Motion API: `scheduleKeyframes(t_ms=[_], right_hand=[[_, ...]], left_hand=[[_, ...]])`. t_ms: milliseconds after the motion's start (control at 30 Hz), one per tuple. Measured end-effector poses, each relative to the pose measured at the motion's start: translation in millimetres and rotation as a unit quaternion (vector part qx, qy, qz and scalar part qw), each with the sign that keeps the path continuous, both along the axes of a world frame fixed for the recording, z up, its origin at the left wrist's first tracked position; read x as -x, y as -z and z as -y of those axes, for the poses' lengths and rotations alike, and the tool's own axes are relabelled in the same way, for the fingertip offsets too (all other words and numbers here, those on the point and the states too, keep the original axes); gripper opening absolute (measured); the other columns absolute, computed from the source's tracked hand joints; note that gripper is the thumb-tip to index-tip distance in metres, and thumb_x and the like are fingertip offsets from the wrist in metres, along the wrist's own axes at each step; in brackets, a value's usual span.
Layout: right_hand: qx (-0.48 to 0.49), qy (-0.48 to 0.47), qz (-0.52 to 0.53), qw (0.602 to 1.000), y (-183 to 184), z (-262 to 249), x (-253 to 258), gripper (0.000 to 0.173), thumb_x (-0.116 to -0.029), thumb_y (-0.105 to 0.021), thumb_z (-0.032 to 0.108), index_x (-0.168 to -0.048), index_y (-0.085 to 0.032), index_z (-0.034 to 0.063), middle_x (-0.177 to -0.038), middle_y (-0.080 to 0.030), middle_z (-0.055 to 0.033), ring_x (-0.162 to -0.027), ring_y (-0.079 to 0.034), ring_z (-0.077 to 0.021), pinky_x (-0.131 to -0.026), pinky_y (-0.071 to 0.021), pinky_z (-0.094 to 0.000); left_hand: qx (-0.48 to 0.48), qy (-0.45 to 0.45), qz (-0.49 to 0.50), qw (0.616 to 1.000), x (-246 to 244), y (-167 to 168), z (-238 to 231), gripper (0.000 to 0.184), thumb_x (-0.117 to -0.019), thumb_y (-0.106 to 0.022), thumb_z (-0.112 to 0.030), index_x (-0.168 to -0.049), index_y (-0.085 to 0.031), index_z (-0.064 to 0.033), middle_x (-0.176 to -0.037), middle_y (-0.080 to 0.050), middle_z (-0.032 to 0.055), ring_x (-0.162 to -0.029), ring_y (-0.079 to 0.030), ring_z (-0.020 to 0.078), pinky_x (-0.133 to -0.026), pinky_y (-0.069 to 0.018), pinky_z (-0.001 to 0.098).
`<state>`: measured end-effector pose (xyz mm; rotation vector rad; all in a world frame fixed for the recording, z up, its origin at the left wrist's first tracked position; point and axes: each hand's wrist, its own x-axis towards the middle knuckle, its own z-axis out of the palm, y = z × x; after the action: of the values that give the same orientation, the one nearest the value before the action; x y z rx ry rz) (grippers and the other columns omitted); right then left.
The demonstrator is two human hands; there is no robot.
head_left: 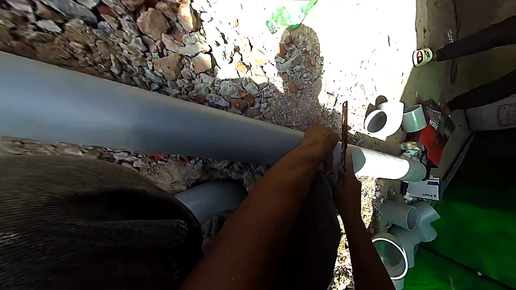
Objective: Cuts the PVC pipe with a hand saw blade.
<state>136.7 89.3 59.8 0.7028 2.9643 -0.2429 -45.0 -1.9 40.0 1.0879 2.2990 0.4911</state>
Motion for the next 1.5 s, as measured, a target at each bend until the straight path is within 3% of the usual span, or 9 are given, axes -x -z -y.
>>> scheduleKeyframes(t_ms=[133, 300, 367, 567, 767, 933, 1133, 1367, 1500], right_hand=[[-0.048, -0.033, -0.04, 0.998, -3, 9, -66, 0.054, -0.107, -0.046, 0.025, -0.159, -0.039, 0.0113, -0.064, -0.066, -0.0075, -0.048, -0.062, -0.0252, -0.048, -0.0544, -0.0488], [-0.012, 0.017, 0.028, 0.999, 0, -1, 39, 0.061, -0.1111, -0.04, 0.026, -0.166, -0.016, 0.0289, -0.085, -0.07, -0.0186, -0.071, -0.068, -0.0399, -0.065, -0.0548, -0.0606], [-0.025, 0.007, -0.001, 1.0, 5, 2, 21, 0.059, -0.1115, -0.037, 0.033, -0.166, -0.014, 0.0352, -0.076, -0.066, -0.0139, -0.058, -0.064, -0.0343, -0.053, -0.0534, -0.0562], [-0.03, -0.043, -0.042, 0.998, -3, 15, -61, 0.054, -0.1067, -0.045, 0.023, -0.158, -0.039, 0.0077, -0.07, -0.067, -0.0078, -0.05, -0.062, -0.0224, -0.048, -0.0546, -0.0465], [-0.008, 0.011, -0.026, 1.0, 8, 8, 6, 0.057, -0.1114, -0.036, 0.035, -0.165, -0.017, 0.0319, -0.07, -0.062, -0.0122, -0.052, -0.059, -0.0315, -0.048, -0.0509, -0.0545], [-0.052, -0.035, -0.042, 0.997, -5, 15, -65, 0.054, -0.1059, -0.045, 0.023, -0.157, -0.041, 0.0084, -0.067, -0.067, -0.0075, -0.048, -0.062, -0.0227, -0.047, -0.0543, -0.0466], [-0.025, 0.008, 0.112, 0.993, -16, -7, 65, 0.058, -0.1114, -0.038, 0.029, -0.166, -0.019, 0.0331, -0.098, -0.072, -0.0213, -0.084, -0.069, -0.0433, -0.073, -0.054, -0.0642], [-0.05, -0.04, 0.051, 0.997, -43, 9, -48, 0.055, -0.1077, -0.042, 0.026, -0.162, -0.034, 0.0219, -0.069, -0.066, -0.009, -0.054, -0.062, -0.0278, -0.053, -0.0529, -0.0529], [-0.017, 0.017, 0.122, 0.992, -21, 1, 53, 0.056, -0.1109, -0.039, 0.026, -0.165, -0.025, 0.0288, -0.101, -0.071, -0.0236, -0.087, -0.069, -0.046, -0.074, -0.0528, -0.0668]], left_hand=[[-0.008, -0.01, 0.031, 0.999, 2, -5, 0, 0.069, -0.0525, -0.092, -0.059, -0.098, -0.073, -0.0113, -0.104, -0.072, 0.0103, -0.102, -0.068, 0.0328, -0.086, -0.0542, 0.058], [-0.022, 0.016, 0.008, 1.0, 4, 5, -1, 0.065, -0.0575, -0.089, -0.06, -0.094, -0.071, -0.01, -0.099, -0.071, 0.012, -0.096, -0.069, 0.0343, -0.08, -0.0539, 0.0588], [-0.025, 0.011, 0.0, 1.0, 2, 3, 1, 0.067, -0.0552, -0.088, -0.065, -0.09, -0.071, -0.0109, -0.095, -0.071, 0.011, -0.092, -0.069, 0.0331, -0.078, -0.0543, 0.058], [-0.027, -0.011, 0.045, 0.999, 5, -1, 3, 0.066, -0.0542, -0.091, -0.055, -0.1, -0.073, -0.0105, -0.104, -0.072, 0.012, -0.102, -0.067, 0.0343, -0.086, -0.0535, 0.0591], [-0.035, -0.001, 0.021, 0.999, 6, 4, 3, 0.07, -0.0516, -0.088, -0.067, -0.092, -0.072, -0.0119, -0.099, -0.072, 0.0104, -0.095, -0.069, 0.0328, -0.083, -0.0536, 0.0584], [-0.024, -0.017, 0.041, 0.999, 4, -6, 2, 0.066, -0.0531, -0.09, -0.057, -0.097, -0.073, -0.0106, -0.108, -0.072, 0.0104, -0.104, -0.067, 0.0325, -0.09, -0.0523, 0.0566], [-0.031, 0.004, 0.021, 0.999, 2, 7, 0, 0.067, -0.0539, -0.091, -0.058, -0.099, -0.073, -0.0126, -0.109, -0.072, 0.0088, -0.105, -0.067, 0.0316, -0.09, -0.0535, 0.0553], [-0.039, -0.035, 0.032, 0.998, -6, -2, 4, 0.066, -0.0549, -0.092, -0.052, -0.102, -0.073, -0.0107, -0.113, -0.071, 0.0093, -0.11, -0.065, 0.0324, -0.096, -0.0517, 0.0541], [-0.046, -0.009, -0.001, 0.999, -9, 6, 6, 0.063, -0.0604, -0.09, -0.05, -0.106, -0.071, -0.01, -0.115, -0.07, 0.0107, -0.11, -0.065, 0.0336, -0.096, -0.0516, 0.0545]])
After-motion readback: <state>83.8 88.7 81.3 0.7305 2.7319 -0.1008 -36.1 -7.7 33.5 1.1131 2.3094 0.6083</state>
